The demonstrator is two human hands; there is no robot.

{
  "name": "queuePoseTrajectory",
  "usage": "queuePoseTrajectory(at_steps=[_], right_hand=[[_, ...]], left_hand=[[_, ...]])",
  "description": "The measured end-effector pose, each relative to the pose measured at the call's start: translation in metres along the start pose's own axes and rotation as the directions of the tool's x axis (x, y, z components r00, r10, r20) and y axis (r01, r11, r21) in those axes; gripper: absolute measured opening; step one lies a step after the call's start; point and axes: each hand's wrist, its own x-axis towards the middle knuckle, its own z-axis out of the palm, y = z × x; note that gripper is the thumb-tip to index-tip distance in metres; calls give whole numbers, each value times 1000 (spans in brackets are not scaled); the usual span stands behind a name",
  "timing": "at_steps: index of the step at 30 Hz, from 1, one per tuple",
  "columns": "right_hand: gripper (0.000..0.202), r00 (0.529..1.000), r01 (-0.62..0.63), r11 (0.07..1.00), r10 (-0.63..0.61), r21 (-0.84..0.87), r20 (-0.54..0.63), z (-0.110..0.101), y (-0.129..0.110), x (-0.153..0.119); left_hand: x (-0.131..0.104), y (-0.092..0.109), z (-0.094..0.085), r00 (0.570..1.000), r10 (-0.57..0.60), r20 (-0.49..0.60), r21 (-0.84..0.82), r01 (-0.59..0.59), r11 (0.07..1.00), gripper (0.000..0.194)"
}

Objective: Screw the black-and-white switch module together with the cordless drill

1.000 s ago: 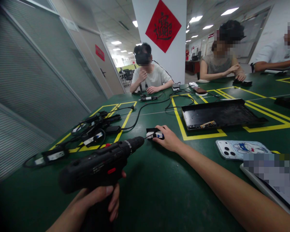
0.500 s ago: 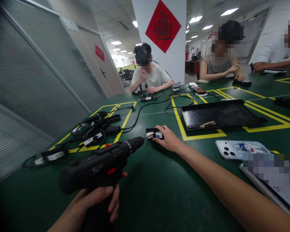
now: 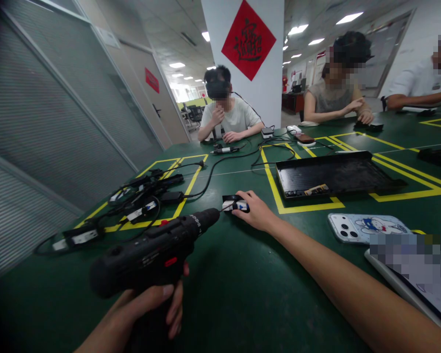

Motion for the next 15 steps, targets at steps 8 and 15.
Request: queuePoseTrajectory(at_steps=[8, 15], right_hand=[[50, 1000, 2, 1000, -2, 8, 7, 0, 0, 1], [50, 1000, 8, 1000, -8, 6, 3, 0, 1, 1]], left_hand=[[0, 1, 3, 1000, -13, -23, -80, 11, 997, 48], [-1, -2, 0, 1000, 6, -25, 0, -6, 1000, 50]])
